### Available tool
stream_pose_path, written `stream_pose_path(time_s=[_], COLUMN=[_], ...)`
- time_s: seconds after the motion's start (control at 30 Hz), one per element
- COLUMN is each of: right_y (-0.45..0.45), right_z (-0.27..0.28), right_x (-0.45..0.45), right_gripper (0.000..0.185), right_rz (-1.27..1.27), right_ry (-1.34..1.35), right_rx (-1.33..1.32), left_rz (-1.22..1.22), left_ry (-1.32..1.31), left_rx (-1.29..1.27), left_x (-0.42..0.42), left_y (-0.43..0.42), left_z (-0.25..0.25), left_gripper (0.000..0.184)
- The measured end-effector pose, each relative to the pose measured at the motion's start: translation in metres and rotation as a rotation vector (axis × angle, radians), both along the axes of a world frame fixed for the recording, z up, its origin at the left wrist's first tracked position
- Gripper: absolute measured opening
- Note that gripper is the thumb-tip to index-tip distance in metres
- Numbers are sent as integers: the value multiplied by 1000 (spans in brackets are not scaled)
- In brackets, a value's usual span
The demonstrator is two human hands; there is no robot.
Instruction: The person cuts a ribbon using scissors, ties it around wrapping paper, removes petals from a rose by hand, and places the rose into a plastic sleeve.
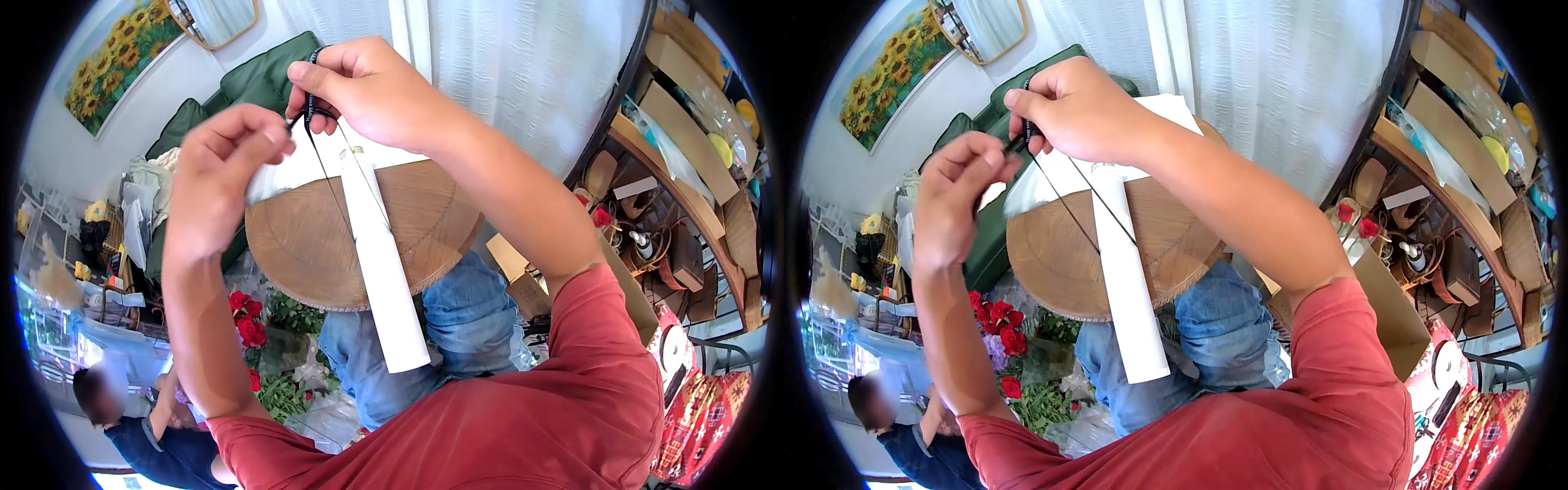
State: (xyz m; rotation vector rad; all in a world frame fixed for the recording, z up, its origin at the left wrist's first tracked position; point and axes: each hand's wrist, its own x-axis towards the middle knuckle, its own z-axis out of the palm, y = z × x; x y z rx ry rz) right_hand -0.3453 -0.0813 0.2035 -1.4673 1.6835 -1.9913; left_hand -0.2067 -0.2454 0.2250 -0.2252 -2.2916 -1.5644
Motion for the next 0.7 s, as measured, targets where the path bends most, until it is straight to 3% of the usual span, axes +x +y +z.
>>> stream_pose_path(time_s=[0.07, 0.23, 0.3, 0.43, 0.5, 0.57, 0.7], right_y=[1, 0, -1, 0, 5, 6, 2], right_z=[1, -4, -9, -15, -17, -17, -19], right_x=[3, 5, 4, 5, 8, 13, 12], right_gripper=[37, 36, 36, 33, 30, 26, 22], right_rz=[20, -15, -14, -31, -26, 47, 9], right_ry=[1, 59, 81, 121, 152, 49, 211], right_rx=[-1, -10, -49, -69, -20, -22, -186], left_rz=[-11, 31, 203, 305, 246, 222, 152], left_ry=[165, 31, 135, 143, 125, 133, 147], left_rx=[40, 65, -21, 26, 248, 264, 476], left_x=[-6, -7, -7, -8, -9, -12, -9], left_y=[18, 19, 29, 40, 45, 42, 32], left_z=[-20, -36, -39, -44, -41, -42, -37], left_gripper=[8, 9, 8, 12, 18, 23, 21])
